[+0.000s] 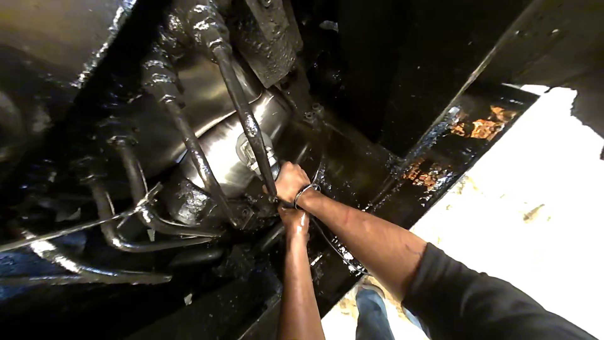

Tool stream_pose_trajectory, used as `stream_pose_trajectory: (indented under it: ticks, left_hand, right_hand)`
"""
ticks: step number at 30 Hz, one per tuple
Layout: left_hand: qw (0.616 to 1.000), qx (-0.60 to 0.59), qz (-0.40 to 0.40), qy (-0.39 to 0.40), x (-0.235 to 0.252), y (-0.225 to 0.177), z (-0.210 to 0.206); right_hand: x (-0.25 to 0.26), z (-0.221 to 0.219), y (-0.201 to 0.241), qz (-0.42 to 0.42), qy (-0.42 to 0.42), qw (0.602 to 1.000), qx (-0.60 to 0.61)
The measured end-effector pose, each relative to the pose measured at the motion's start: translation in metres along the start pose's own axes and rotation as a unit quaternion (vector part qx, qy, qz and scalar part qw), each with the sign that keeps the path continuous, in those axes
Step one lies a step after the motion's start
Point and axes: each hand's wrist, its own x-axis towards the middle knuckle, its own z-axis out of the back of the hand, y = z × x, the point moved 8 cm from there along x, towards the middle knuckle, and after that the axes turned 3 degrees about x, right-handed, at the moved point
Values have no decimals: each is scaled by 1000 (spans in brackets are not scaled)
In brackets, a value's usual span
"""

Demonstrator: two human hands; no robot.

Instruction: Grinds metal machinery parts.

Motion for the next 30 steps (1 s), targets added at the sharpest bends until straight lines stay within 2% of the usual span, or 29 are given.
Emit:
stream_pose_trajectory:
  ticks: [4, 10, 16, 21, 30]
  left_hand:
    - [1000, -5, 18, -6, 0, 4, 2]
    - [1000, 2, -11, -4, 6, 3, 7]
    - [999, 31, -9, 32, 0, 3, 4]
    - [997, 33, -40, 49, 2, 1, -2]
    - [993, 107, -48, 9, 10, -3, 22]
  right_hand:
    - [1, -2, 0, -5, 5, 1000, 2]
    - [0, -2, 1, -10, -4, 1000, 15]
    - [-2, -1, -14, -33, -23, 998, 50]
    - [1, -1, -29, -46, -48, 995, 71]
    - [0, -14, -11, -26, -19, 995, 99]
